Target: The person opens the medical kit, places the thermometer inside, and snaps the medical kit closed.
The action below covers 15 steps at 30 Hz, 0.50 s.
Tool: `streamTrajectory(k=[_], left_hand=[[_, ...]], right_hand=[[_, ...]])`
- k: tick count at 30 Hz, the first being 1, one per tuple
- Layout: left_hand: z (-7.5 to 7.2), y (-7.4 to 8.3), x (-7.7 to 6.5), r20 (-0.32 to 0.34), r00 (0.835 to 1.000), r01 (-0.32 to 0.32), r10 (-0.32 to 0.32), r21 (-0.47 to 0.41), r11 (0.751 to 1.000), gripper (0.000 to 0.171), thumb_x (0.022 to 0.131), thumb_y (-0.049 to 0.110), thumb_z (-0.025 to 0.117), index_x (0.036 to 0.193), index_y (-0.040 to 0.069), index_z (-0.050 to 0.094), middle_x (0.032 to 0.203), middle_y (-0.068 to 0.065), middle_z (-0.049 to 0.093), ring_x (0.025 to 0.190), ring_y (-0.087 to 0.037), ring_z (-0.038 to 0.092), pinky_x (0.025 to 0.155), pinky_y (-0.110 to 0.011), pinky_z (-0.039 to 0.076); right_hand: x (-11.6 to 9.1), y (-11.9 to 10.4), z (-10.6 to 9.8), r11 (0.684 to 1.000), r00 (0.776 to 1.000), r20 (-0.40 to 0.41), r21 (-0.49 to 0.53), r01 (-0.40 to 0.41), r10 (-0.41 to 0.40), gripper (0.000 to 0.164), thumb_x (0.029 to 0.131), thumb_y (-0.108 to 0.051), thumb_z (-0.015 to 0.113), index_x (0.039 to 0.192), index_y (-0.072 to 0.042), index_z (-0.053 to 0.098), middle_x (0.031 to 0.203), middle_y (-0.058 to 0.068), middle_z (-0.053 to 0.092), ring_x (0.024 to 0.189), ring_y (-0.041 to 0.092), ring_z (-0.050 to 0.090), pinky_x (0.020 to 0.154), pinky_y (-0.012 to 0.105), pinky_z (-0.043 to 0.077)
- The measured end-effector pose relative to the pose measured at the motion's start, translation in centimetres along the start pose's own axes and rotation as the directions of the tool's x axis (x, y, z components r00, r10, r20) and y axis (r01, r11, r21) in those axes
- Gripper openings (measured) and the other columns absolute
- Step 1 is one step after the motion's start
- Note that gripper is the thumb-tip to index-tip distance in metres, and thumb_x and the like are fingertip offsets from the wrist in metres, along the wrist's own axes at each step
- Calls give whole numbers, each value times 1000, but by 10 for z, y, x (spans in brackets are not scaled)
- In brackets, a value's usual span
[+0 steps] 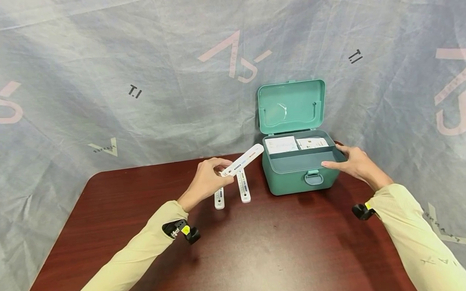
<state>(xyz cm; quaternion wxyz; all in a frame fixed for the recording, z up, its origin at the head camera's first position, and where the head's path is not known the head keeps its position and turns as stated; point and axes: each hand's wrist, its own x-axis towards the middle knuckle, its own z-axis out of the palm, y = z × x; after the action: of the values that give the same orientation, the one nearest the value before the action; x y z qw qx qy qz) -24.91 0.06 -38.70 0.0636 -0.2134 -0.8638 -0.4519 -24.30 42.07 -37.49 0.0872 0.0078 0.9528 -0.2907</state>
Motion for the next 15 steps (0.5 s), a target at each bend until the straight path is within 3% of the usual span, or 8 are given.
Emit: streamTrajectory(k=[15], left_hand=[[6,17,10,20,998,-60,60,2,998,33,70,13,75,103,10,72,93,1,65,79,-16,57,65,-25,45]], right_hand=[[0,1,1,1000,1000,-6,16,8,-8,101,83,-54,64,149,1,11,145,40,12,129,56,22,98,63,29]])
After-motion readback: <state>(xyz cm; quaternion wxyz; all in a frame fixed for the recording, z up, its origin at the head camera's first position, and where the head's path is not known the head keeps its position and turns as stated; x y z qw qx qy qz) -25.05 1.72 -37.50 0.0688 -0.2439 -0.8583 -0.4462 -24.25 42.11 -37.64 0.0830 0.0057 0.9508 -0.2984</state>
